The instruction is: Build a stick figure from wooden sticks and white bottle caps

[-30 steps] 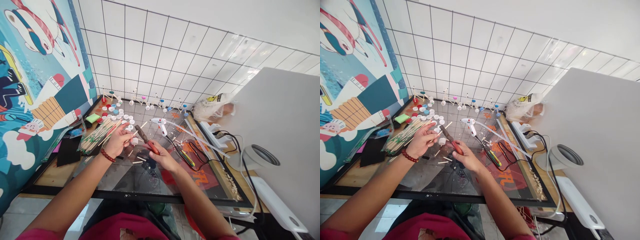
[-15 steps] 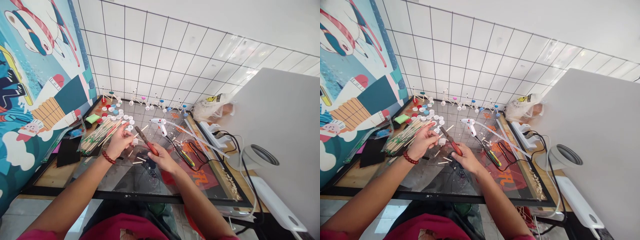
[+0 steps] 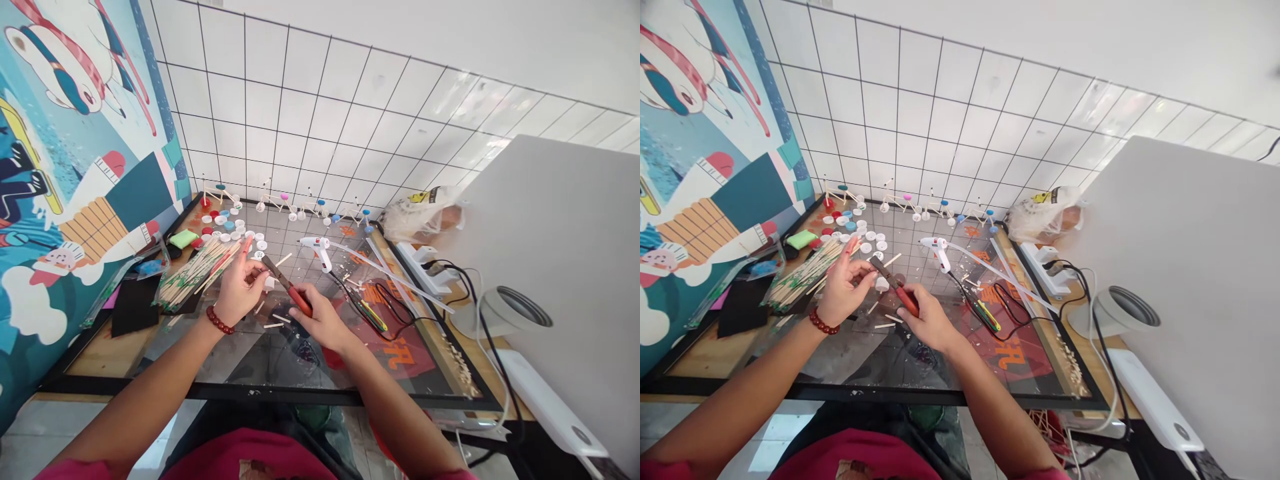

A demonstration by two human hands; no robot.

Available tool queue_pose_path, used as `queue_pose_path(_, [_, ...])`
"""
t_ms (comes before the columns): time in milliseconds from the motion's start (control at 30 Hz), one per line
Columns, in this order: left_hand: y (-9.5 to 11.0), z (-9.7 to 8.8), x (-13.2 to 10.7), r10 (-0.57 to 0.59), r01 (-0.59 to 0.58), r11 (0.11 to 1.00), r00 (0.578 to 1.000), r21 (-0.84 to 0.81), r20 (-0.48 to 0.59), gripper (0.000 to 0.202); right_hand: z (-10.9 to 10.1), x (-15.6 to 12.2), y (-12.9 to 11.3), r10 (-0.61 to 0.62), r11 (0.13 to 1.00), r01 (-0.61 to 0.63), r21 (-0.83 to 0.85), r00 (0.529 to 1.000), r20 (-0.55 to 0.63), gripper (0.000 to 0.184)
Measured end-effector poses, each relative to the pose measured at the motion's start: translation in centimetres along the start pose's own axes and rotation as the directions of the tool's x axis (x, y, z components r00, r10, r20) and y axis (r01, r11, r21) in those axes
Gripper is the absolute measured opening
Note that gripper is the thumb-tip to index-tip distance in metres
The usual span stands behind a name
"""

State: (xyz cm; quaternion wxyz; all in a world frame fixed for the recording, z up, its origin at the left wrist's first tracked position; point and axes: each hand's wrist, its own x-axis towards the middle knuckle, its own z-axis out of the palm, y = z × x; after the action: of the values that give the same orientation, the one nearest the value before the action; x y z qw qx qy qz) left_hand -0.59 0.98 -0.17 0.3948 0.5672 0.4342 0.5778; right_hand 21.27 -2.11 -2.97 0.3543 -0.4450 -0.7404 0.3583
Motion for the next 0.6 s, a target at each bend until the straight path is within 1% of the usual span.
queue_pose_path(67, [0.2, 0.2, -0.3, 0.008, -0.008, 1.0, 1.0, -0.015, -0.029, 0.095, -0.2, -0.1, -0.2, 0.074, 0.997, -0.073, 0.011, 0.994, -0.083, 0.064])
queue_pose_path(100, [0.3, 0.3, -0.5, 0.006, -0.006, 1.0, 0.999, -0.026, -0.036, 0.096, -0.3, -0.2, -0.4, 0.096, 0.995, -0.098, -0.007, 0.99, -0.107, 0.068])
queue_pose_path(133, [0.3, 0.4, -0.7, 0.004, -0.005, 0.999, 0.999, -0.037, -0.038, 0.096, -0.4, -0.2, -0.5, 0.103, 0.993, -0.109, -0.049, 0.988, -0.111, 0.067])
queue_pose_path(233, [0.1, 0.9, -1.1, 0.002, -0.005, 0.999, 0.999, -0.052, -0.043, 0.09, -0.5, -0.2, -0.9, 0.103, 0.969, -0.112, -0.222, 0.993, -0.051, 0.04])
queue_pose_path(267, [-0.1, 1.0, -1.2, 0.004, -0.006, 0.999, 0.999, -0.051, -0.044, 0.088, -0.4, -0.1, -1.0, 0.113, 0.959, -0.118, -0.256, 0.993, -0.034, 0.034])
queue_pose_path(333, [-0.5, 1.0, -1.3, 0.014, -0.016, 0.999, 0.999, -0.03, -0.037, 0.087, -0.1, -0.1, -1.0, 0.146, 0.949, -0.148, -0.278, 0.989, -0.031, 0.032])
queue_pose_path(433, [-0.7, 0.8, -1.2, 0.05, -0.05, 0.998, 0.999, 0.039, 0.004, 0.087, 0.4, 0.0, -0.7, 0.169, 0.943, -0.172, -0.285, 0.985, -0.037, 0.03])
queue_pose_path(533, [-0.5, 0.6, -1.2, 0.066, -0.071, 0.991, 0.997, 0.114, 0.051, 0.083, 0.6, 0.0, -0.4, 0.152, 0.941, -0.155, -0.3, 0.988, -0.033, 0.024])
queue_pose_path(600, [-0.4, 0.5, -1.3, 0.091, -0.104, 0.979, 0.993, 0.177, 0.08, 0.08, 0.5, 0.0, -0.4, 0.125, 0.943, -0.128, -0.309, 0.992, -0.029, 0.023])
